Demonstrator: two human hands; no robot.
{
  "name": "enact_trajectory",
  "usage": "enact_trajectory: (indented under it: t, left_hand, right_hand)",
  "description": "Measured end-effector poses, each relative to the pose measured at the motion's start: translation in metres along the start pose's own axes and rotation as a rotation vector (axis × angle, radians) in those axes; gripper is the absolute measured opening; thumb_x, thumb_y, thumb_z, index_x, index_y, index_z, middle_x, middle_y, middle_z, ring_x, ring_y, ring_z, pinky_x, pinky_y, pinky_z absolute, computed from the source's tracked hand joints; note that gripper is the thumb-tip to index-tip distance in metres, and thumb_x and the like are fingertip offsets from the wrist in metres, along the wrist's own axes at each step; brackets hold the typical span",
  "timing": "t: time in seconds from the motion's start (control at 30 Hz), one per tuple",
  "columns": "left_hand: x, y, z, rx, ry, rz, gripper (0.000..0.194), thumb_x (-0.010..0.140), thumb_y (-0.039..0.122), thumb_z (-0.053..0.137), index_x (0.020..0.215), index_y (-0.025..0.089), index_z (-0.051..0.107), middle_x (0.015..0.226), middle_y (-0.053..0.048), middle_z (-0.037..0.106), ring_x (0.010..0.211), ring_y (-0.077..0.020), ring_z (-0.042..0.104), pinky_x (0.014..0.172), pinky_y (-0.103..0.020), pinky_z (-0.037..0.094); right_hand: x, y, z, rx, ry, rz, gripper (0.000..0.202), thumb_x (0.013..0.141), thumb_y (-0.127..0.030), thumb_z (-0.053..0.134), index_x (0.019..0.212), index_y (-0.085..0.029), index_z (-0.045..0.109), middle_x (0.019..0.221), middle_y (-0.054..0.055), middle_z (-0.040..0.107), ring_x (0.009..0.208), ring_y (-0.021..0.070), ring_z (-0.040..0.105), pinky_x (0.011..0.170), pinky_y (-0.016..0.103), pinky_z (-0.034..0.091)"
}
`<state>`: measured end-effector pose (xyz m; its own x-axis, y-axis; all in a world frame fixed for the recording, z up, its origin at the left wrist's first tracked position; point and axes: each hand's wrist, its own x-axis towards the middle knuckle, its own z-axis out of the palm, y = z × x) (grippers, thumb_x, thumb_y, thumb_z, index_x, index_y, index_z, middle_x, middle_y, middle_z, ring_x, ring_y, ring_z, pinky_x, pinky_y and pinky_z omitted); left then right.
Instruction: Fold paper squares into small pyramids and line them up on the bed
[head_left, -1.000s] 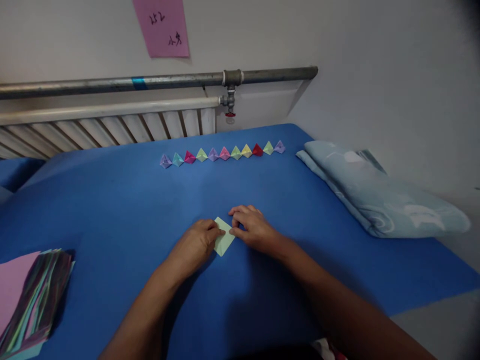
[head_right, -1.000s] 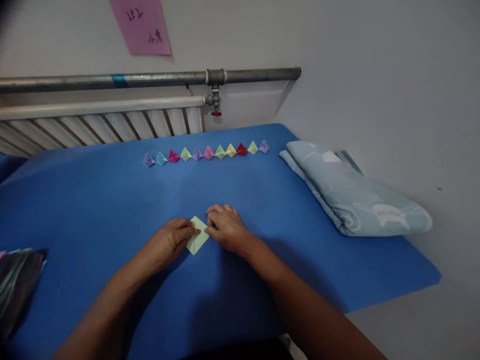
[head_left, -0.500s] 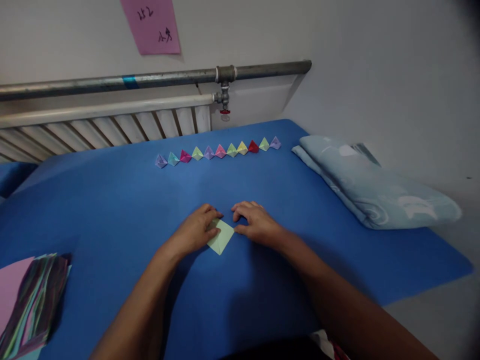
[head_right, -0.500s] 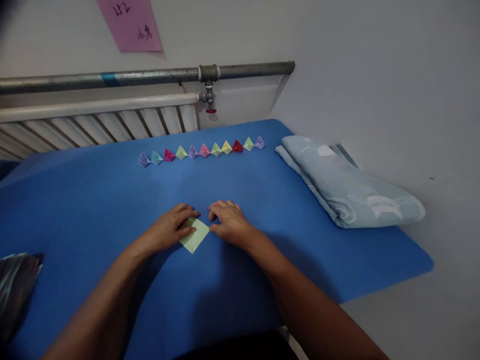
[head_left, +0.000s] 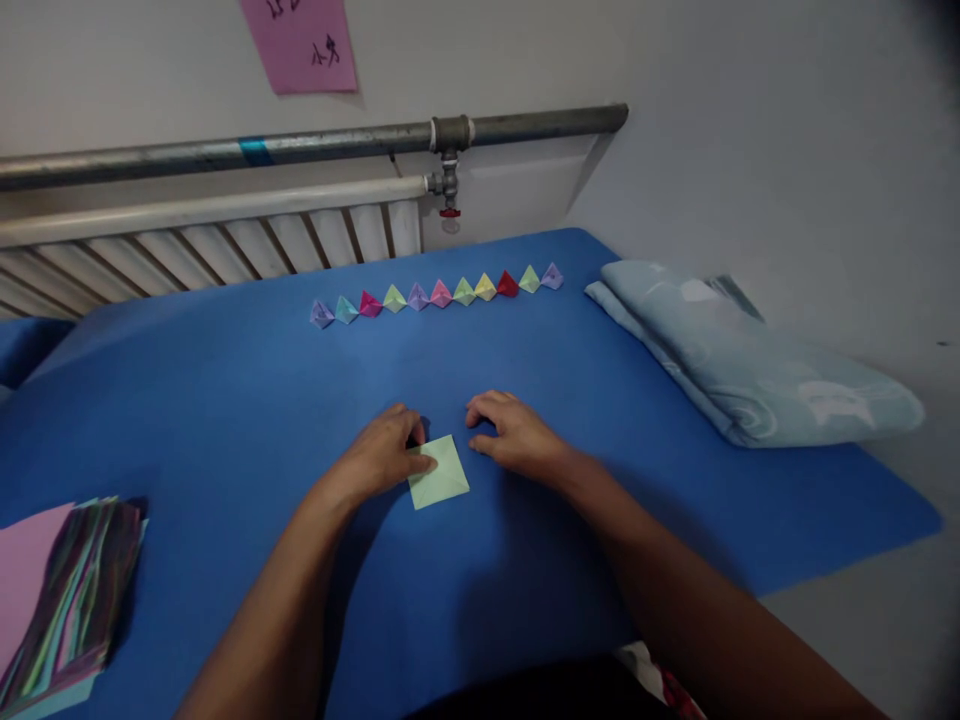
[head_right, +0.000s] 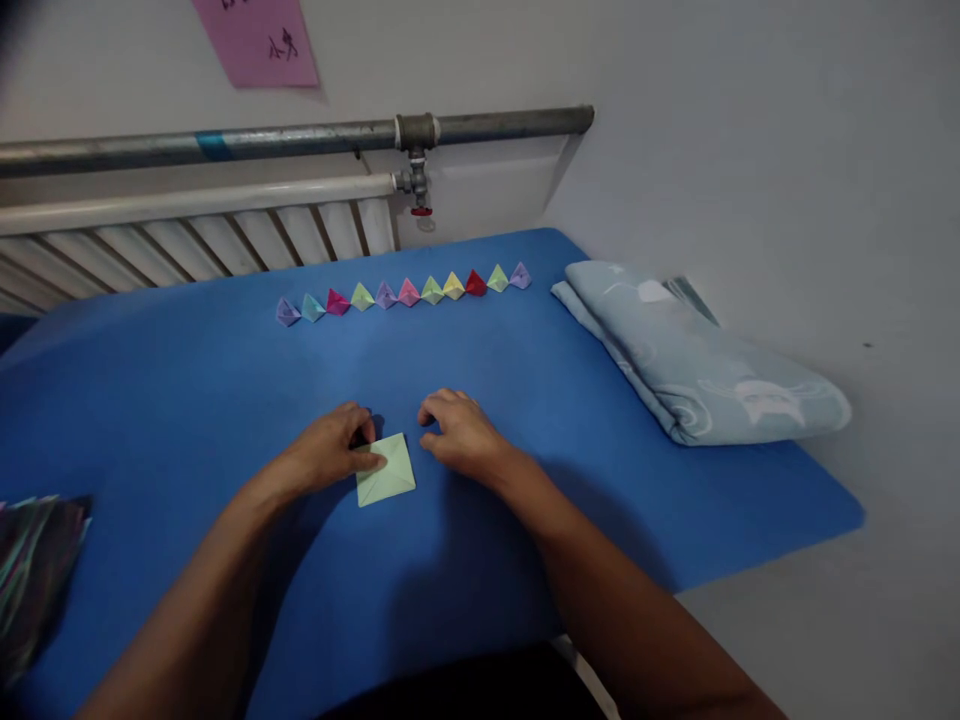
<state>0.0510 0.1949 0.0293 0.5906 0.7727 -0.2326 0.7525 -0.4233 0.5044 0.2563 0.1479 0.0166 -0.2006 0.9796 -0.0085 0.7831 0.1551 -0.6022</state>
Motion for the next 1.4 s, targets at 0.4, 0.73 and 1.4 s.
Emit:
enact_trajectory:
  t: [0.4,0.73,1.4]
  left_hand:
    - [-0.005,-0.001,0.007,0.026,0.093,0.053,0.018,0.070,0.024,0.068,0.081,0.019,0.055,0.083,0.000,0.053,0.074,-0.0157,0.050,0.063,-0.027,0.036]
    - [-0.041,0.018,0.024,0.140,0.096,0.184,0.006,0.084,0.022,0.055,0.086,0.018,0.059,0.085,-0.003,0.059,0.076,-0.0172,0.054,0.068,-0.030,0.042]
    - [-0.052,0.010,0.031,0.023,0.206,0.166,0.020,0.078,0.033,0.067,0.089,0.020,0.058,0.087,-0.002,0.060,0.080,-0.0198,0.054,0.073,-0.034,0.042]
  right_hand:
    - [-0.004,-0.009,0.001,0.162,0.025,-0.144,0.011,0.076,-0.009,0.055,0.074,-0.019,0.059,0.079,0.001,0.059,0.076,0.0139,0.055,0.073,0.027,0.043]
    - [-0.003,-0.006,0.010,0.029,-0.132,-0.354,0.020,0.076,-0.004,0.047,0.080,-0.018,0.060,0.082,0.002,0.063,0.080,0.0158,0.054,0.084,0.032,0.038]
    - [-0.001,-0.006,0.012,0.059,-0.113,-0.355,0.019,0.079,-0.006,0.045,0.078,-0.018,0.060,0.078,0.002,0.062,0.075,0.0148,0.052,0.082,0.031,0.037]
